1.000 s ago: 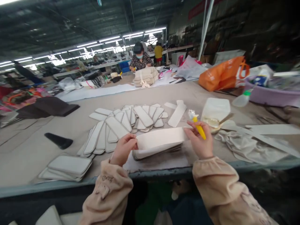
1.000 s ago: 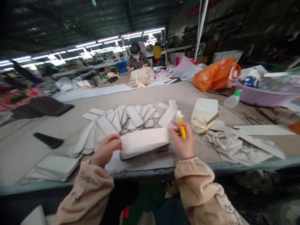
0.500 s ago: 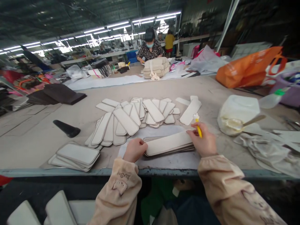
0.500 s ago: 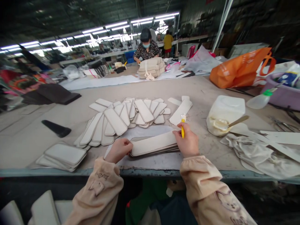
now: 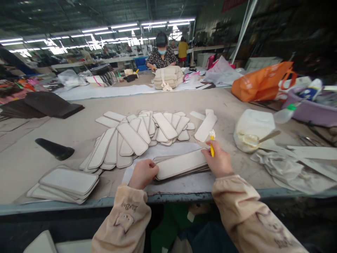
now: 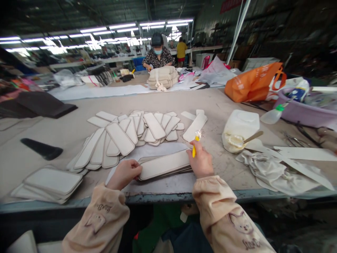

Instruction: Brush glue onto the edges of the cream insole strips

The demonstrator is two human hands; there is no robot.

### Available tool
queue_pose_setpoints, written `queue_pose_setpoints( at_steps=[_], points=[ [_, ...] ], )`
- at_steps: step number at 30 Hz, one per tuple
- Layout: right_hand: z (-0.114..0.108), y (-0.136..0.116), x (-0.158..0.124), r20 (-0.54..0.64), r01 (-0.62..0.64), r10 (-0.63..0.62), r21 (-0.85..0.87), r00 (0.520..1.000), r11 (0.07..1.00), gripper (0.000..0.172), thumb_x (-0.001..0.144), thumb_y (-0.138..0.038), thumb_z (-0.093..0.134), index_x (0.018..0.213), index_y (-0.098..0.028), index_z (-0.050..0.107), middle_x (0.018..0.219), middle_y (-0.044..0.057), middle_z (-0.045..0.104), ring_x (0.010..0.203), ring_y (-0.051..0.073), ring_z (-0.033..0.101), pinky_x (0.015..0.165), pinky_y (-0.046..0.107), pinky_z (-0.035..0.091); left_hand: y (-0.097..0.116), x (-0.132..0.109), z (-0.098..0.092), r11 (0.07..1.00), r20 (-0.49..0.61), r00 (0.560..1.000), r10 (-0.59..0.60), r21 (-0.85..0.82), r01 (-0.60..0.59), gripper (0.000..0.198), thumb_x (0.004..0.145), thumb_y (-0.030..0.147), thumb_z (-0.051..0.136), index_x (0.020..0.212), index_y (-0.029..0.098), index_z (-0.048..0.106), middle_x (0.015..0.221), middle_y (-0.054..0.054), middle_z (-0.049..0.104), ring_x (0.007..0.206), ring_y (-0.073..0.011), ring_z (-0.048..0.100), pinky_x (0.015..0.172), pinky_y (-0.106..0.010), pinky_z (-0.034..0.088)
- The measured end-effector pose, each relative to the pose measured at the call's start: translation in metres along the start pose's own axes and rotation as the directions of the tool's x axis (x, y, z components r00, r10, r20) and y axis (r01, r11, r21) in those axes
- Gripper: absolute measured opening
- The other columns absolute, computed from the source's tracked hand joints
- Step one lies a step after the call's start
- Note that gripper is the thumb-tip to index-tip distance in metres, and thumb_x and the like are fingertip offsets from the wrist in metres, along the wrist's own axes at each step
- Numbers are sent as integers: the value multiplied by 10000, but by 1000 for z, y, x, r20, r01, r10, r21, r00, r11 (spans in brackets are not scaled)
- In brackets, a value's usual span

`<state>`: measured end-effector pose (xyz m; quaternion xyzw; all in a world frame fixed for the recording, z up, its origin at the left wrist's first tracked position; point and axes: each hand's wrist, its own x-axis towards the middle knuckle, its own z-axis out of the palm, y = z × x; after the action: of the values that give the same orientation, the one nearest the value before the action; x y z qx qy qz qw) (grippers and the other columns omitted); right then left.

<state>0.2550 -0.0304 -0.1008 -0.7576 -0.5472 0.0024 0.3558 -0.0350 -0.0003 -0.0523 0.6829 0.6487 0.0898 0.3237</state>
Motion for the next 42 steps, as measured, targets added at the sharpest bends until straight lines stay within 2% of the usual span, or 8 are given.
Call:
queue_pose_setpoints(
  at_steps=[16, 20, 23, 25, 30, 36, 39, 42],
  points=[
    [-4, -6, -2, -24, 153, -157, -130, 987, 980, 260, 851, -208, 551, 1110, -213, 576, 952, 93, 695, 910, 257, 631, 843, 386, 490, -11, 8, 3, 998, 49, 999, 22, 55, -24, 189, 735, 348, 504, 696, 209, 626, 581, 7, 668, 600, -181, 644, 574, -246, 409],
    [-8, -32, -17, -20, 344, -344, 16, 939, 939, 209, 904, -180, 477, 1086, -209, 576, 1012, 98, 678, 977, 229, 610, 903, 362, 468, -11, 8, 1, 994, 86, 996, 34, 103, -43, 238, 775, 390, 487, 683, 211, 614, 566, 15, 663, 613, -185, 646, 594, -256, 398],
    [2, -54, -35, 81, 480, -499, 179, 863, 859, 180, 893, -178, 498, 1050, -206, 580, 985, 84, 667, 992, 208, 600, 909, 348, 471, -7, 9, -2, 987, 113, 993, 19, 159, -37, 247, 791, 390, 478, 682, 213, 612, 561, 20, 662, 619, -184, 644, 604, -261, 389],
    [11, -62, -44, 120, 493, -520, 196, 846, 848, 163, 884, -183, 519, 1029, -216, 586, 986, 78, 668, 1054, 218, 581, 963, 384, 443, -4, 9, -3, 984, 124, 992, 5, 179, -27, 247, 796, 387, 474, 686, 214, 610, 559, 22, 661, 619, -183, 641, 609, -264, 388],
    [10, -50, -42, 112, 364, -375, 109, 920, 925, 206, 849, -160, 567, 1042, -232, 582, 1006, 66, 683, 1115, 242, 562, 1041, 447, 377, -3, 7, -3, 987, 127, 992, 24, 156, -44, 245, 791, 394, 478, 677, 212, 594, 556, 24, 657, 609, -177, 635, 615, -262, 392],
    [-13, -14, -19, 23, 79, -79, -38, 997, 996, 293, 802, -185, 608, 1089, -206, 556, 992, 99, 684, 1049, 270, 592, 918, 402, 464, -10, 10, 1, 993, 131, 991, 28, 114, -44, 258, 792, 428, 470, 723, 208, 585, 570, 17, 658, 609, -181, 643, 604, -263, 394],
    [-17, -4, -13, 61, -154, 158, -71, 986, 986, 336, 805, -281, 616, 1124, -224, 526, 922, 80, 689, 896, 273, 648, 785, 389, 499, -13, 13, 3, 994, 92, 996, 9, 107, -19, 250, 775, 428, 487, 839, 205, 579, 586, 26, 653, 614, -186, 644, 589, -263, 385],
    [-16, -1, -10, 105, -244, 240, 23, 965, 970, 329, 802, -290, 607, 1110, -255, 498, 958, 47, 697, 863, 249, 669, 781, 379, 497, -13, 13, 3, 993, 65, 998, 22, 118, -29, 328, 769, 429, 494, 996, 204, 564, 582, 42, 638, 628, -195, 643, 595, -268, 379]
  ],
)
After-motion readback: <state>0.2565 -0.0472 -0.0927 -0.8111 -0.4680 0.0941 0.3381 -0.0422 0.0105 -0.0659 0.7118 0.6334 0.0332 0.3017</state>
